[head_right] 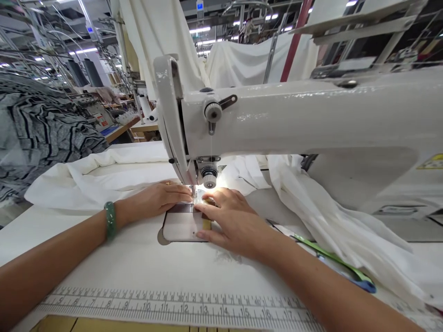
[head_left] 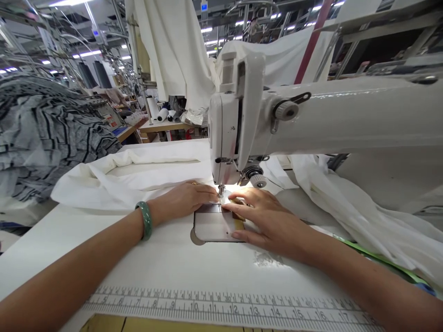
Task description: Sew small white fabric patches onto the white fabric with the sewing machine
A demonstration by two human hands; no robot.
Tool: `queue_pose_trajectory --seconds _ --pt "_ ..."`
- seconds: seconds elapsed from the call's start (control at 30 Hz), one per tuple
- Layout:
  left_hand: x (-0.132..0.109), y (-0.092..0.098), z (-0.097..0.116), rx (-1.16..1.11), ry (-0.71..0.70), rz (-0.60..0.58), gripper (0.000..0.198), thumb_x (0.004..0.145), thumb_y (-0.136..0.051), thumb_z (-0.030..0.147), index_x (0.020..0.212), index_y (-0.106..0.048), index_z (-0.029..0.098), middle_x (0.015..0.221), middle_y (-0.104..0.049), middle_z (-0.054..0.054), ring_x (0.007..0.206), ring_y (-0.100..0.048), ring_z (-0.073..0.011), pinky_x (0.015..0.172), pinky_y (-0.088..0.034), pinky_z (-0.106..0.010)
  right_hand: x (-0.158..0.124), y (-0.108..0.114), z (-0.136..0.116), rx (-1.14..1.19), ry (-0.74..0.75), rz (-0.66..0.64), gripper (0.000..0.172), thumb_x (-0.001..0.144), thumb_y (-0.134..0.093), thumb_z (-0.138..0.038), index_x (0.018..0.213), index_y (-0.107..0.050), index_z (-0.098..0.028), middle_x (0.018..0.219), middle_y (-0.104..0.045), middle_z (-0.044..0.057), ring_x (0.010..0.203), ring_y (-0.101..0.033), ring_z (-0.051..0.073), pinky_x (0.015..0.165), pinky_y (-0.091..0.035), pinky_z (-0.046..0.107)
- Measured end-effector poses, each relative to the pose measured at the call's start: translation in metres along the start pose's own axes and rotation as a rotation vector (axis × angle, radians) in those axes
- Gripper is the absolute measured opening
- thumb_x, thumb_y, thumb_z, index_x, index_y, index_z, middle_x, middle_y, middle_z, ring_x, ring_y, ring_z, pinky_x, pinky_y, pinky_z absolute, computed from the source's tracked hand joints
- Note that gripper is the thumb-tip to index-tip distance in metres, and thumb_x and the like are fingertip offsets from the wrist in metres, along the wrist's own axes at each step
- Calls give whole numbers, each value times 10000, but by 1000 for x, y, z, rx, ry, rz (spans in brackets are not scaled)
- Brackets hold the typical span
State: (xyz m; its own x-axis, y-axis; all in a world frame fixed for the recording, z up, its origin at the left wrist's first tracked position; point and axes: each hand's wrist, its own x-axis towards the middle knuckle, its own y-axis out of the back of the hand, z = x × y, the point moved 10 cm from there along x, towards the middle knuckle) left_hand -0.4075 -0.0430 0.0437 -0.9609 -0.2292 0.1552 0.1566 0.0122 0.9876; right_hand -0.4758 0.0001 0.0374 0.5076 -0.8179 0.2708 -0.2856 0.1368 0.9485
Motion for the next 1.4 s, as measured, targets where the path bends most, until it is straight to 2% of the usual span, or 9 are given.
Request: queue_pose_trajectory --seconds 0.27,0.73,0.83,0.93,1.07,1.17,1.23,1.33,1.4 --pt "2 1 -5 72 67 24 301 867 -395 40 1050 -582 191 1167 -593 -12 1022 -549 -130 938 -408 -299 -2 2 1 57 0 24 321 837 -537 -393 1128 -571 -262 1190 -487 79 1114 -398 312 903 -372 494" --pt "1 -1 -3 72 74 4 307 885 -375 55 1096 -544 199 1204 -569 2 1064 -522 -118 955 -378 -283 -2 3 -2 47 3 20 290 840 -550 -349 1121 -572 -278 1174 -492 66 1096 -412 293 896 -374 481" --pt "-2 2 0 92 73 37 262 913 -365 130 1076 -554 209 1171 -584 1 1077 -507 -134 942 -383 -300 -3 8 -3 34 32 69 262 836 -561 -322 1091 -587 -266 1144 -506 71 1069 -436 276 888 -381 473" --pt "-5 2 -6 174 153 88 229 912 -397 240 993 -597 164 1053 -617 -63 1018 -521 -221 856 -423 -381 -8 18 -9 12 104 172 167 864 -520 -257 995 -619 -227 1056 -553 75 1004 -490 241 871 -401 448" --pt "-10 0 -6 169 233 103 235 887 -410 150 811 -625 97 852 -626 -101 838 -563 -223 742 -460 -368 -14 25 -23 -50 211 349 209 900 -427 -187 1016 -601 -189 1038 -589 102 905 -570 208 776 -489 381" --pt "-15 13 10 143 263 130 185 881 -449 170 830 -621 123 850 -639 -52 820 -581 -153 753 -471 -267 -5 22 -32 -7 156 425 337 895 -382 -181 1219 -471 -171 1118 -574 140 822 -623 190 684 -541 325" --pt "-23 29 26 31 254 177 147 875 -471 180 864 -613 144 875 -647 -23 844 -584 -108 768 -460 -192 6 21 -39 149 102 428 367 883 -384 -209 1247 -426 -182 996 -636 103 637 -633 149 551 -549 254" --pt "-50 50 46 -245 195 226 134 831 -542 240 909 -595 144 855 -650 -36 795 -593 -109 713 -455 -172 14 27 -60 348 109 369 195 866 -434 -245 1021 -551 -264 719 -662 -14 504 -600 118 435 -506 179" --pt "-80 57 45 -281 207 181 187 802 -568 286 933 -593 155 846 -659 -48 777 -598 -137 705 -447 -206 7 36 -71 325 126 356 141 858 -468 -312 804 -597 -291 638 -638 -35 512 -600 126 430 -498 179"
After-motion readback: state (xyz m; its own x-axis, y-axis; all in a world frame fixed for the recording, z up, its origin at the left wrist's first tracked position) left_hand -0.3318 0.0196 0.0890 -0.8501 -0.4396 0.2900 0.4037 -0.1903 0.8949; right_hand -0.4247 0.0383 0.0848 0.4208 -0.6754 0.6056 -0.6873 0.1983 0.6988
